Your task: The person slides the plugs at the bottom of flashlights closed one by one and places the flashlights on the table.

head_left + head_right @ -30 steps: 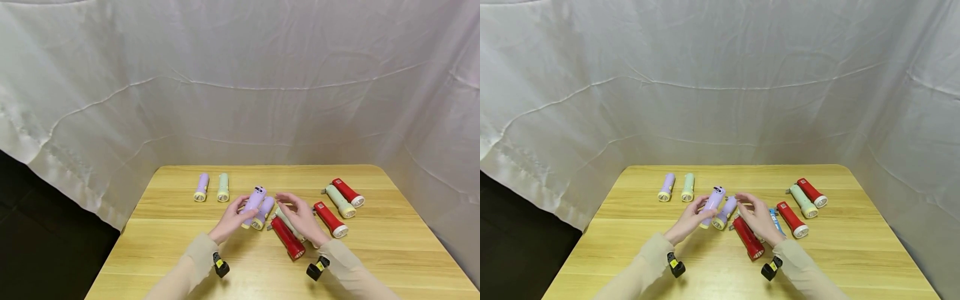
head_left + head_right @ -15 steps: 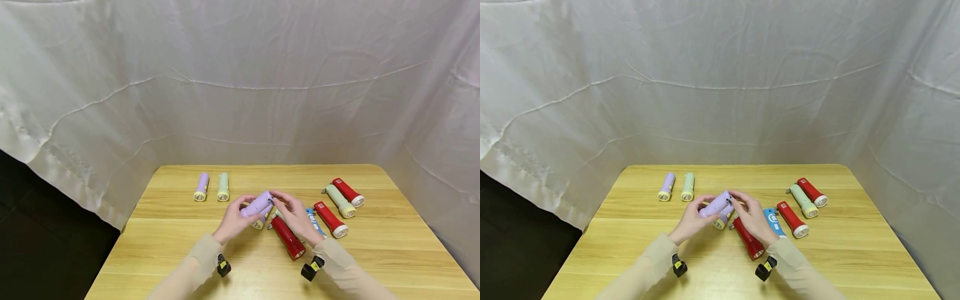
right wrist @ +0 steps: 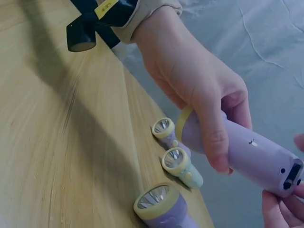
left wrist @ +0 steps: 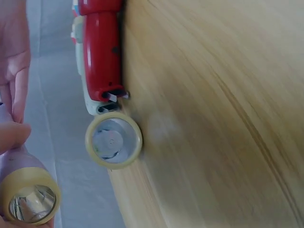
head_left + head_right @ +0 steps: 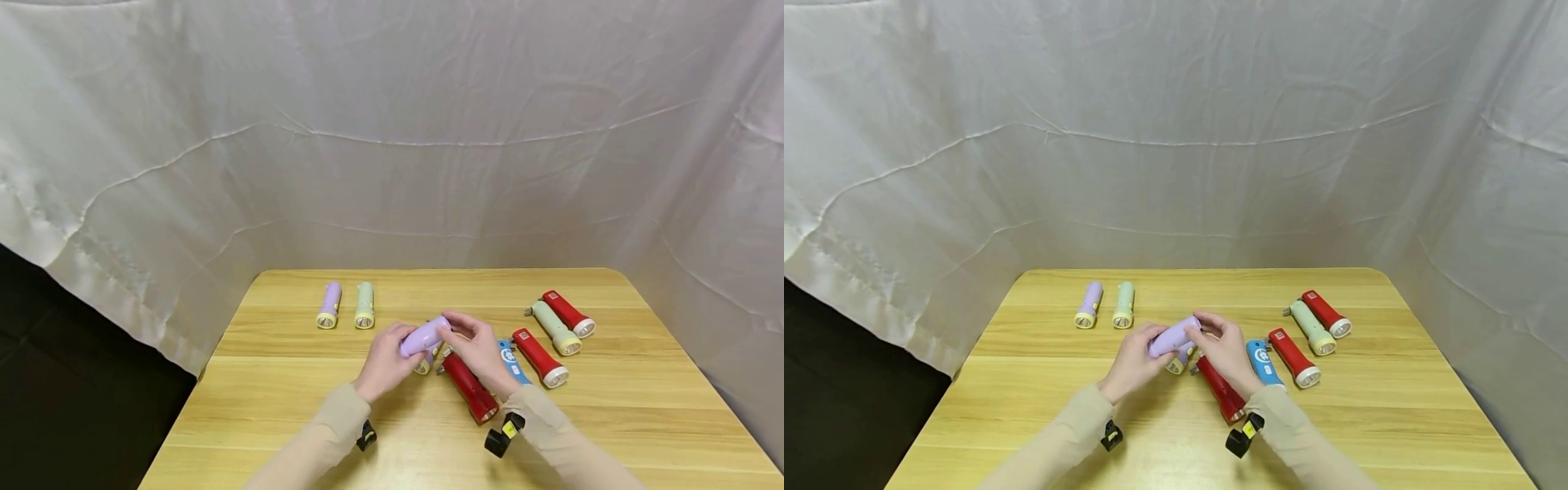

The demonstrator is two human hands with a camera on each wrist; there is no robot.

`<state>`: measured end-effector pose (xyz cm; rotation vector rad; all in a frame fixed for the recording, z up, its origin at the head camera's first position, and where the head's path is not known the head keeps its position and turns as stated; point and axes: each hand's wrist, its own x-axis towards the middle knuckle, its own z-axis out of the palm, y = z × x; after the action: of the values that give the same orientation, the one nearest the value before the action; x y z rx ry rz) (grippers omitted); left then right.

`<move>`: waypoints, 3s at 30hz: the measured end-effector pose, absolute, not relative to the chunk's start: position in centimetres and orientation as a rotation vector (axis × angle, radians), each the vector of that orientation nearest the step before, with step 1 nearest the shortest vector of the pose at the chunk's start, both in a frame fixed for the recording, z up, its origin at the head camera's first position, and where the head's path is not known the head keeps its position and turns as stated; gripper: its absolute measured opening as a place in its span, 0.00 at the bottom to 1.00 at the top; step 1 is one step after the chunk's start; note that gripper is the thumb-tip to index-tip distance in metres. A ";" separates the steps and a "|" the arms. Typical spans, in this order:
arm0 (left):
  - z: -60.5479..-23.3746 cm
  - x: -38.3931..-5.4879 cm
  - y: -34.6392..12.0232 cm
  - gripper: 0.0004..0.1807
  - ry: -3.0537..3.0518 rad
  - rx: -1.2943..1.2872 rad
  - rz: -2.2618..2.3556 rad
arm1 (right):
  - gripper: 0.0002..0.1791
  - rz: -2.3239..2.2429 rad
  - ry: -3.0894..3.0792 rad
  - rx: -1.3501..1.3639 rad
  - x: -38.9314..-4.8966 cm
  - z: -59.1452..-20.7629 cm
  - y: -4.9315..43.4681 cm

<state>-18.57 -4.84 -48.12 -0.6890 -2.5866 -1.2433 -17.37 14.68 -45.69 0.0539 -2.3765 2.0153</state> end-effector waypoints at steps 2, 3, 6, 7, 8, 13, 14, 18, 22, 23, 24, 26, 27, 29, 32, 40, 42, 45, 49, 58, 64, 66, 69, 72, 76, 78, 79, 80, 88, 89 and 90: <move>-48.2 -18.5 -4.8 0.23 -2.601 -0.702 -1.184 | 0.24 2.001 -2.378 0.030 -17.4 -45.8 14.6; -48.3 -18.5 -4.8 0.23 -2.609 -0.707 -1.153 | 0.24 2.002 -2.372 0.016 -17.5 -45.8 14.5; -48.3 -18.4 -4.7 0.24 -2.631 -0.721 -1.025 | 0.23 1.960 -2.353 0.007 -17.4 -45.9 14.2; -48.2 -18.4 -4.7 0.24 -2.636 -0.730 -0.980 | 0.22 1.946 -2.336 0.011 -17.3 -45.8 14.1; -48.1 -18.4 -4.7 0.23 -2.638 -0.739 -0.940 | 0.22 1.926 -2.319 0.025 -17.3 -45.8 14.0; -47.8 -18.4 -4.5 0.23 -2.674 -0.757 -0.825 | 0.20 1.783 -2.229 0.146 -16.9 -46.0 13.4; -47.7 -18.4 -4.4 0.23 -2.685 -0.753 -0.821 | 0.20 1.759 -2.218 0.171 -16.9 -46.0 13.4; -47.7 -18.3 -4.4 0.23 -2.703 -0.750 -0.815 | 0.20 1.724 -2.216 0.247 -16.7 -46.2 13.1; -48.0 -18.4 -4.5 0.23 -2.689 -0.759 -0.825 | 0.22 1.782 -2.258 0.278 -16.7 -46.2 13.1; -48.1 -18.4 -4.5 0.23 -2.687 -0.760 -0.835 | 0.22 1.804 -2.272 0.279 -16.8 -46.1 13.2; -48.1 -18.4 -4.5 0.23 -2.683 -0.763 -0.839 | 0.22 1.826 -2.286 0.275 -16.8 -46.1 13.2; -48.2 -18.4 -4.6 0.23 -2.678 -0.764 -0.863 | 0.23 1.881 -2.304 0.269 -16.8 -46.1 13.3; -48.3 -18.4 -4.5 0.24 -2.676 -0.764 -0.875 | 0.23 1.917 -2.304 0.272 -16.8 -46.1 13.3; -48.3 -18.5 -4.5 0.24 -2.660 -0.767 -0.898 | 0.24 2.002 -2.281 0.276 -16.9 -46.1 13.4; -48.3 -18.6 -4.5 0.24 -2.636 -0.768 -0.931 | 0.24 2.147 -2.212 0.305 -17.0 -46.2 13.5; -48.6 -18.9 -4.8 0.26 -2.633 -0.776 -1.009 | 0.29 2.527 -1.998 0.358 -16.9 -45.6 13.6; -48.5 -18.9 -4.9 0.26 -2.639 -0.778 -1.026 | 0.29 2.602 -1.965 0.308 -16.9 -45.4 13.5; -48.5 -18.8 -5.1 0.26 -2.623 -0.798 -1.030 | 0.28 2.686 -1.931 0.245 -17.0 -45.3 13.4; -48.6 -18.8 -5.3 0.25 -2.578 -0.833 -1.007 | 0.23 2.792 -1.877 0.208 -17.1 -45.4 13.4; -48.6 -18.7 -5.6 0.24 -2.584 -0.833 -1.025 | 0.27 2.839 -1.889 0.238 -16.9 -45.6 13.5; -48.9 -18.7 -5.6 0.25 -2.575 -0.817 -1.022 | 0.24 2.847 -1.859 0.314 -16.9 -45.9 13.6; -49.0 -18.7 -5.6 0.25 -2.560 -0.817 -1.012 | 0.23 2.854 -1.842 0.341 -17.0 -46.1 13.7; -49.2 -18.6 -5.6 0.25 -2.540 -0.814 -0.989 | 0.21 2.871 -1.814 0.381 -17.0 -46.2 13.8; -49.3 -18.5 -5.6 0.25 -2.523 -0.822 -0.964 | 0.19 2.901 -1.775 0.416 -17.1 -46.3 13.9; -49.2 -18.5 -5.7 0.24 -2.497 -0.851 -0.973 | 0.17 2.964 -1.704 0.435 -17.2 -46.3 13.9; -49.1 -18.5 -5.8 0.23 -2.491 -0.863 -0.990 | 0.17 2.991 -1.676 0.437 -17.2 -46.3 13.9; -49.1 -18.5 -5.9 0.23 -2.488 -0.868 -0.997 | 0.17 3.000 -1.667 0.438 -17.2 -46.3 13.9; -49.1 -18.5 -5.9 0.23 -2.488 -0.871 -0.999 | 0.17 3.007 -1.663 0.436 -17.2 -46.3 13.9; -49.2 -18.4 -6.1 0.24 -2.508 -0.874 -0.900 | 0.17 3.103 -1.576 0.366 -17.3 -46.6 14.0; -49.2 -18.4 -6.2 0.24 -2.509 -0.876 -0.889 | 0.17 3.121 -1.552 0.359 -17.3 -46.6 14.0; -49.2 -18.4 -6.2 0.24 -2.508 -0.877 -0.881 | 0.17 3.137 -1.532 0.356 -17.3 -46.7 14.0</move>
<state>-18.39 -6.18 -49.20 -0.8771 -2.5085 -0.8808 -17.33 14.05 -46.68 0.3564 -1.5316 3.1373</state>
